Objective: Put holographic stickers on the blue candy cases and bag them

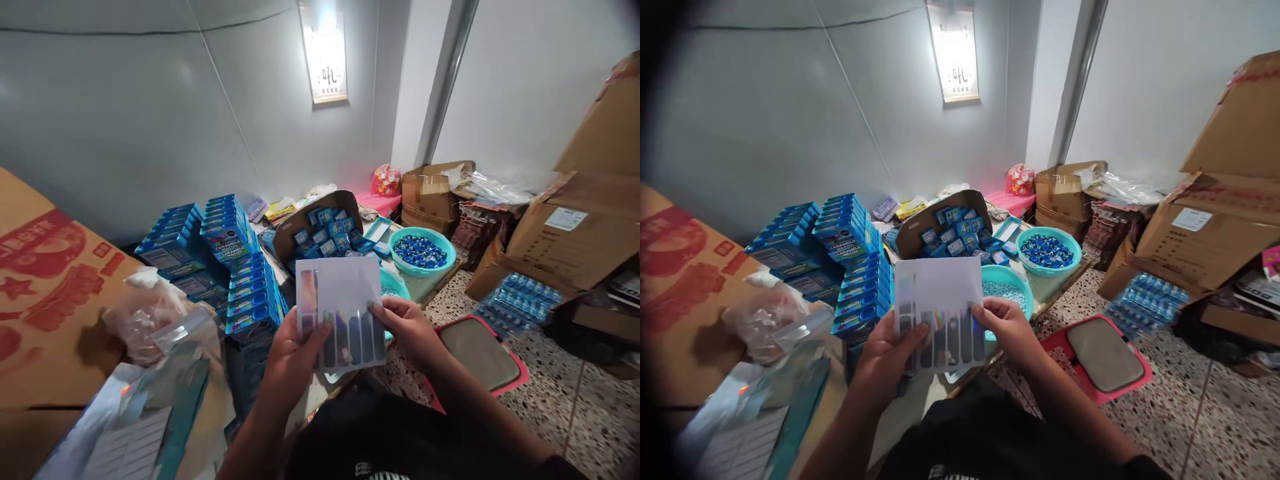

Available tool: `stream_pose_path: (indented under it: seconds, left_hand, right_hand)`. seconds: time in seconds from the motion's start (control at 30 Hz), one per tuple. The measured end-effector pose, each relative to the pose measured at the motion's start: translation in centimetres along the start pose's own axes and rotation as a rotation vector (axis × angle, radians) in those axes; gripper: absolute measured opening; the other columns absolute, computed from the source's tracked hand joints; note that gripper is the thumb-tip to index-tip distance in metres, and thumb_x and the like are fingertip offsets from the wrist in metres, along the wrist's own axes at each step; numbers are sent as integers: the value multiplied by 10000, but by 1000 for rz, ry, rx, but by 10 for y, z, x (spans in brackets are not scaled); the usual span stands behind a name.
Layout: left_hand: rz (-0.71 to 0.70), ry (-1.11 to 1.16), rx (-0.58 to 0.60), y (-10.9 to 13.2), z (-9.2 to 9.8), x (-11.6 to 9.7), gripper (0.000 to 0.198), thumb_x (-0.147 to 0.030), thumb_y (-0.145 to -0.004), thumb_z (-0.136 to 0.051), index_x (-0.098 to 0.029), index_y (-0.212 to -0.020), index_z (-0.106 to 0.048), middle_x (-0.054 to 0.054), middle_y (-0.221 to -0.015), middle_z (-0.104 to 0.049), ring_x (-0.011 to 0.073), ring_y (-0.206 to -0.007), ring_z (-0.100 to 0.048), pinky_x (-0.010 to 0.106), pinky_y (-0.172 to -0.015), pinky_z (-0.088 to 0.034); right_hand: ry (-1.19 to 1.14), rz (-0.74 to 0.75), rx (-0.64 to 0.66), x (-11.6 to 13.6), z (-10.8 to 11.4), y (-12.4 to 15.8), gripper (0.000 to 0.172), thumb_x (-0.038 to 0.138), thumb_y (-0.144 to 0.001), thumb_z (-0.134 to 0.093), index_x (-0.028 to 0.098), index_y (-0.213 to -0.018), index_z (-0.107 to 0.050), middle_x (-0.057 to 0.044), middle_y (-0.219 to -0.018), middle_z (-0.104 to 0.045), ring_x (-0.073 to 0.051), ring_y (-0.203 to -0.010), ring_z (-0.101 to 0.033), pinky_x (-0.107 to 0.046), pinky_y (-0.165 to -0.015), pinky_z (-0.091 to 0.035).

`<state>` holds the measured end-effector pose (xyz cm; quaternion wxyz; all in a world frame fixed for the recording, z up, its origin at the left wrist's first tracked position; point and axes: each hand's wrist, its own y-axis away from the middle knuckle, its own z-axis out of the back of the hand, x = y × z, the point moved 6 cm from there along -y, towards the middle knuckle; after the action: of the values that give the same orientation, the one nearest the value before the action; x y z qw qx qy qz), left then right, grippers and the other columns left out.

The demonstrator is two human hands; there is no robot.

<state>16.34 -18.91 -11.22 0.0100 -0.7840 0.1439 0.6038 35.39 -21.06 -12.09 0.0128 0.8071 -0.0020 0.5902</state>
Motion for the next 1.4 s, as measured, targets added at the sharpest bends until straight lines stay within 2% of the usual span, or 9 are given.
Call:
stream_pose_path:
  seconds: [0.27, 0.43, 0.63, 0.73, 0.93, 1.0, 1.1, 1.17, 1.4]
  left_hand:
    - [-52, -44, -93, 7, 25, -1, 530, -500, -753, -796, -192, -1149, -626, 46, -945, -746, 218, -816, -715, 331, -729, -592]
    - [-243, -369, -361, 23, 40, -18, 404, -550, -831, -681, -176, -982, -703, 30, -812, -719, 204, -784, -667, 298, -728, -541]
    - [-309, -460, -294, 28, 36, -24, 343, -509, -888, -617, -185, -870, -727, 18, -770, -703, 185, -746, -643, 266, -694, -518]
    - [-291, -509, -374, 30, 43, -23, 349, -513, -843, -656, -174, -846, -739, 9, -697, -694, 170, -656, -619, 247, -606, -494]
    - [-423, -644, -596, 45, 64, -36, 222, -391, -820, -692, -183, -849, -766, -3, -692, -723, 163, -651, -655, 235, -602, -510]
    - [-551, -632, -533, 50, 70, -46, 126, -307, -817, -715, -188, -808, -755, 3, -720, -736, 167, -660, -680, 246, -620, -542]
    - [-865, -543, -138, 58, 67, -67, 84, -277, -839, -723, -203, -801, -736, 31, -871, -767, 223, -813, -743, 336, -750, -618]
    - [-1011, -558, -3, 66, 67, -78, 79, -206, -808, -754, -210, -754, -697, 22, -964, -756, 245, -934, -743, 374, -826, -627]
    - [-1058, -682, -10, 78, 66, -85, 212, -97, -804, -713, -198, -665, -589, 11, -1169, -731, 250, -1060, -715, 395, -931, -598]
  right_hand:
    - [27, -78, 87, -10, -13, -8, 420, 575, -813, -736, 156, -804, -751, -31, -698, -700, -144, -618, -622, -261, -598, -505]
    - [141, 145, -90, -9, -5, -13, 508, 463, -797, -784, 252, -1239, -654, -83, -1142, -724, -226, -937, -698, -340, -757, -576]
    - [120, 399, 1, 8, -24, -6, 659, 600, -884, -639, 320, -1457, -473, -88, -1463, -555, -286, -1306, -553, -469, -1069, -480]
    - [157, 335, -2, 12, -28, -9, 752, 596, -820, -719, 275, -1453, -473, -102, -1360, -636, -298, -1238, -609, -469, -1033, -512]
    - [288, 167, -134, 5, 7, -20, 354, 525, -834, -729, 181, -903, -773, -69, -863, -774, -257, -811, -725, -421, -783, -601]
    - [268, 240, -84, 17, 21, -21, 267, 474, -821, -769, 218, -893, -791, -58, -883, -780, -248, -841, -731, -424, -811, -599]
    - [236, 417, 296, 46, 18, -12, 173, 426, -790, -820, 295, -902, -810, -52, -1017, -771, -279, -1074, -700, -485, -977, -550]
    - [250, 473, 470, 62, 14, -3, 93, 381, -807, -814, 327, -882, -813, -49, -1105, -742, -293, -1225, -626, -501, -1033, -523]
    - [336, 604, 328, 76, 13, 7, 107, 370, -841, -784, 328, -742, -789, -19, -1296, -660, -286, -1365, -506, -508, -1106, -475]
